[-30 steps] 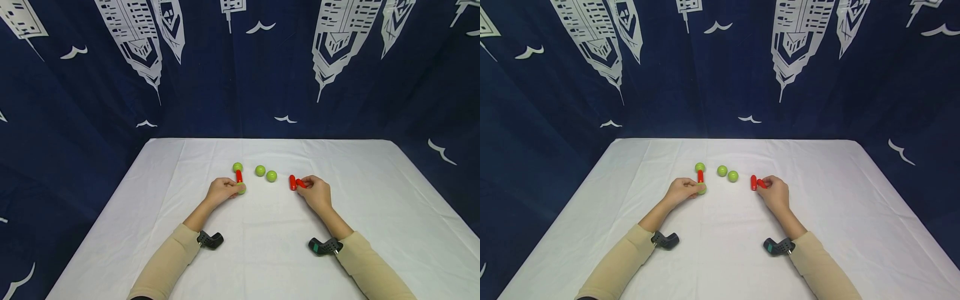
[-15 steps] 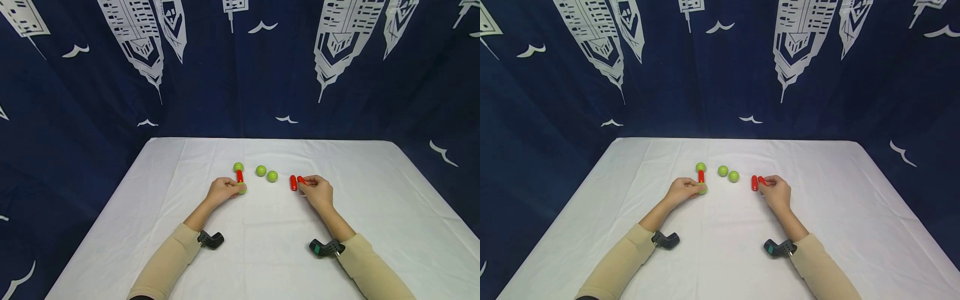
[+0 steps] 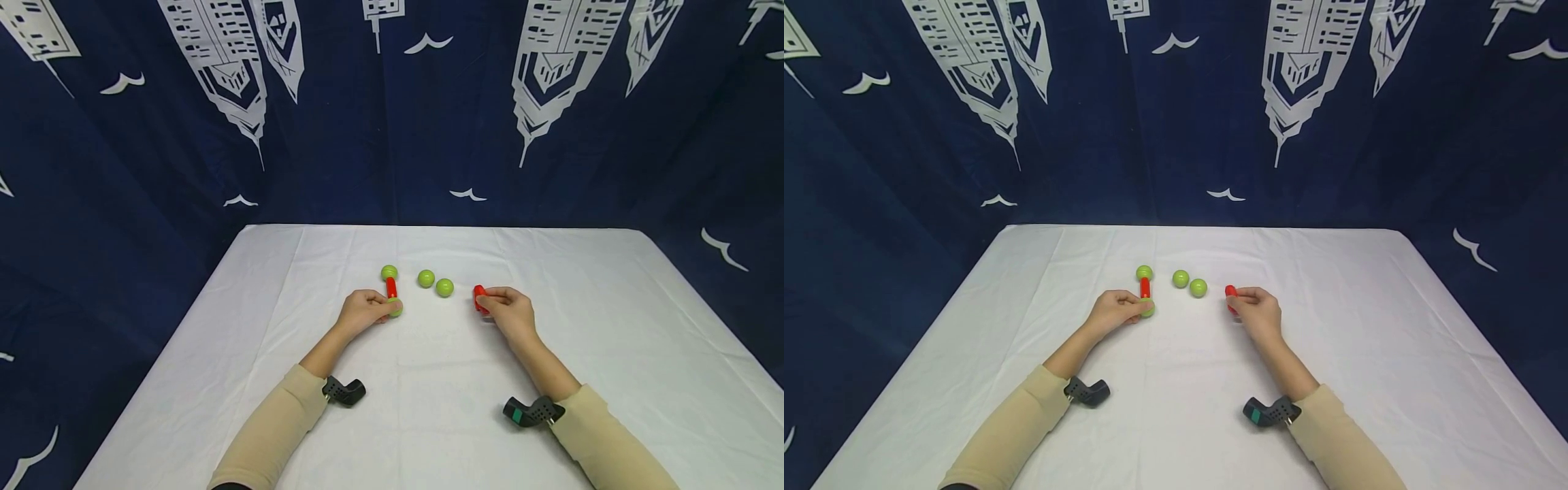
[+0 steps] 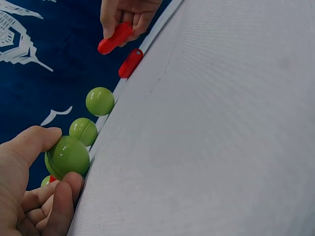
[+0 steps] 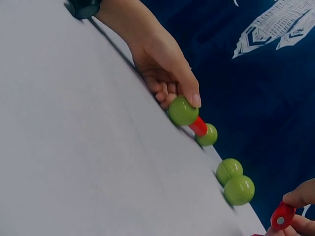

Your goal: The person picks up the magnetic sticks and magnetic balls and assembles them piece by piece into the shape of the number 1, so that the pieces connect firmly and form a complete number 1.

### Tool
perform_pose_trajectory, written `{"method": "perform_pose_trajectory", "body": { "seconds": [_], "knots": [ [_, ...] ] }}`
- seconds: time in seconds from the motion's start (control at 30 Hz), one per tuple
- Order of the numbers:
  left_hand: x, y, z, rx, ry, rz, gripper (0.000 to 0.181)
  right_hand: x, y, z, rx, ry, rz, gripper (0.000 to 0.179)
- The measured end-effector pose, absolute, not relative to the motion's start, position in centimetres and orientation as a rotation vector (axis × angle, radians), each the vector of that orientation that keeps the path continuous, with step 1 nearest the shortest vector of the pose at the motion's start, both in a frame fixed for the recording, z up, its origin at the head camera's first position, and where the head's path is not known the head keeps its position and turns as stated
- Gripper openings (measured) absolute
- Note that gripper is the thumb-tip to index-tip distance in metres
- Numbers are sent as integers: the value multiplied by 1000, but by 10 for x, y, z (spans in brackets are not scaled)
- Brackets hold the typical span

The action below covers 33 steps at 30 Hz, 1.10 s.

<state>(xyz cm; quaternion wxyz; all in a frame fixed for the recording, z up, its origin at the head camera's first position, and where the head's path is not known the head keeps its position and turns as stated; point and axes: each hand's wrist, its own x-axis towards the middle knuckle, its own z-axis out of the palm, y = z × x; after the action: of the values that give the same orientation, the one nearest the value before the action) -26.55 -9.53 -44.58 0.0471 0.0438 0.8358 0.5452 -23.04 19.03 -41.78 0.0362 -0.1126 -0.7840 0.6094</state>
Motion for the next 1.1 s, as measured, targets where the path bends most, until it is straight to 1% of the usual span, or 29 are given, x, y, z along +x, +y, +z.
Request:
{"method": "perform_pose_trajectory", "body": {
  "seconds": [0.37, 0.7, 1.1],
  "knots": [
    [-266, -96, -446, 139, 2562, 1655, 29, -225, 170, -415, -259, -2346, 2070, 32],
    [-266, -96, -447, 152, 2562, 1660, 29, -223, 153, -414, -249, -2307, 2218, 31],
    [-265, -96, -446, 147, 2556, 1667, 30, -223, 134, -419, -192, -2290, 2289, 30]
  ]
}}
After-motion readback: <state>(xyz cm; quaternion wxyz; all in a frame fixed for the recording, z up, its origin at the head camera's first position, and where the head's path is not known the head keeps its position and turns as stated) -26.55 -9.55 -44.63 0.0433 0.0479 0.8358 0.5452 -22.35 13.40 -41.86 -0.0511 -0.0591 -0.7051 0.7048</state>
